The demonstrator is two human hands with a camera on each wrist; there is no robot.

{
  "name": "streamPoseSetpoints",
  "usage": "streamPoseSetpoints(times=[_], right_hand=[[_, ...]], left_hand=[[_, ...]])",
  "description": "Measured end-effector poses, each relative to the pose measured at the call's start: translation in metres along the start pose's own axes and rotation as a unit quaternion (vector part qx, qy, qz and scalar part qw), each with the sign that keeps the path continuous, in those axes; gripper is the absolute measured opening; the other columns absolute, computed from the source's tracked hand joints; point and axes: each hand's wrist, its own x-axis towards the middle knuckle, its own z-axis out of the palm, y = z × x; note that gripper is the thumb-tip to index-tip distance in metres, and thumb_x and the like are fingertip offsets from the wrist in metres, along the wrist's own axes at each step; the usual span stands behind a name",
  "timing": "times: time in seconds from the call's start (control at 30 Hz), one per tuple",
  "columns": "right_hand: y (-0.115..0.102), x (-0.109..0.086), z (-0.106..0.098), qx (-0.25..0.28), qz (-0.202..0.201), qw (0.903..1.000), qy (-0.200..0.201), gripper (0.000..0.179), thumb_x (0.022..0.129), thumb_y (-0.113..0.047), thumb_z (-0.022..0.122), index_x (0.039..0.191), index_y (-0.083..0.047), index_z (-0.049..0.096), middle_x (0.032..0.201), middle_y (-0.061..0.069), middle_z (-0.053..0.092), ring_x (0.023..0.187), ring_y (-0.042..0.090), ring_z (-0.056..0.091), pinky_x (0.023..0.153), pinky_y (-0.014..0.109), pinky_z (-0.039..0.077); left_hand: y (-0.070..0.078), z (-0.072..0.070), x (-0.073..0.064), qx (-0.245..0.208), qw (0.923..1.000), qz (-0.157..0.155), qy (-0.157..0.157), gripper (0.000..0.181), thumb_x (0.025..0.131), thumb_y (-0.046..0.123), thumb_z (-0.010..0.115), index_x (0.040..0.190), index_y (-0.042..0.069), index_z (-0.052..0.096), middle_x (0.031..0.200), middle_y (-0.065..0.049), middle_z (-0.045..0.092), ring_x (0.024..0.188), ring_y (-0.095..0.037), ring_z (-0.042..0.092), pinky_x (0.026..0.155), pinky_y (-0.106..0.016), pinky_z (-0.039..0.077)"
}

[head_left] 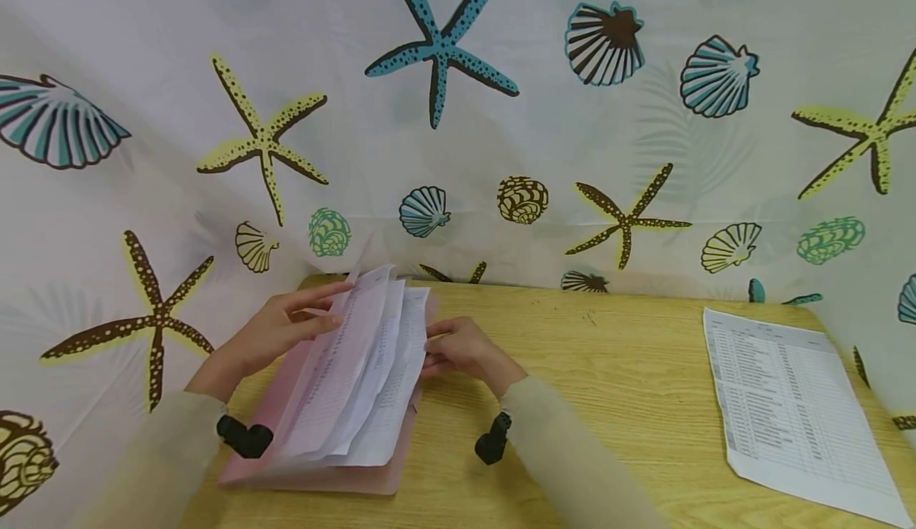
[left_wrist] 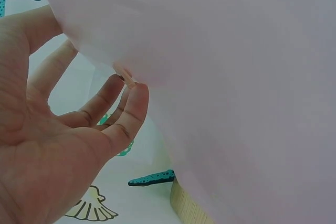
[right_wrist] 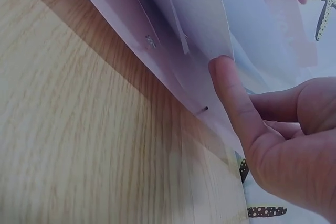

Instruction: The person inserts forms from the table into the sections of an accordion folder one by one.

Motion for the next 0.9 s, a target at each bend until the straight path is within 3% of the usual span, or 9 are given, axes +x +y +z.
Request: streamPoseSetpoints(times=[0.9], right_hand=[[-0.001, 0.005, 0.021, 0.023, -0.018, 0.9993, 0.024, 0.03, 0.101, 0.006, 0.06, 0.129, 0.012, 0.067, 0.085, 0.014, 0.075, 0.064, 0.014, 0.071, 0.067, 0.033, 0.064]], left_hand=[[0.003, 0.001, 0.002, -0.012, 0.9999, 0.007, -0.003, 0.059, 0.105, 0.025, 0.065, 0.16, 0.018, 0.046, 0.158, -0.018, 0.046, 0.126, -0.042, 0.06, 0.095, -0.04, 0.055]])
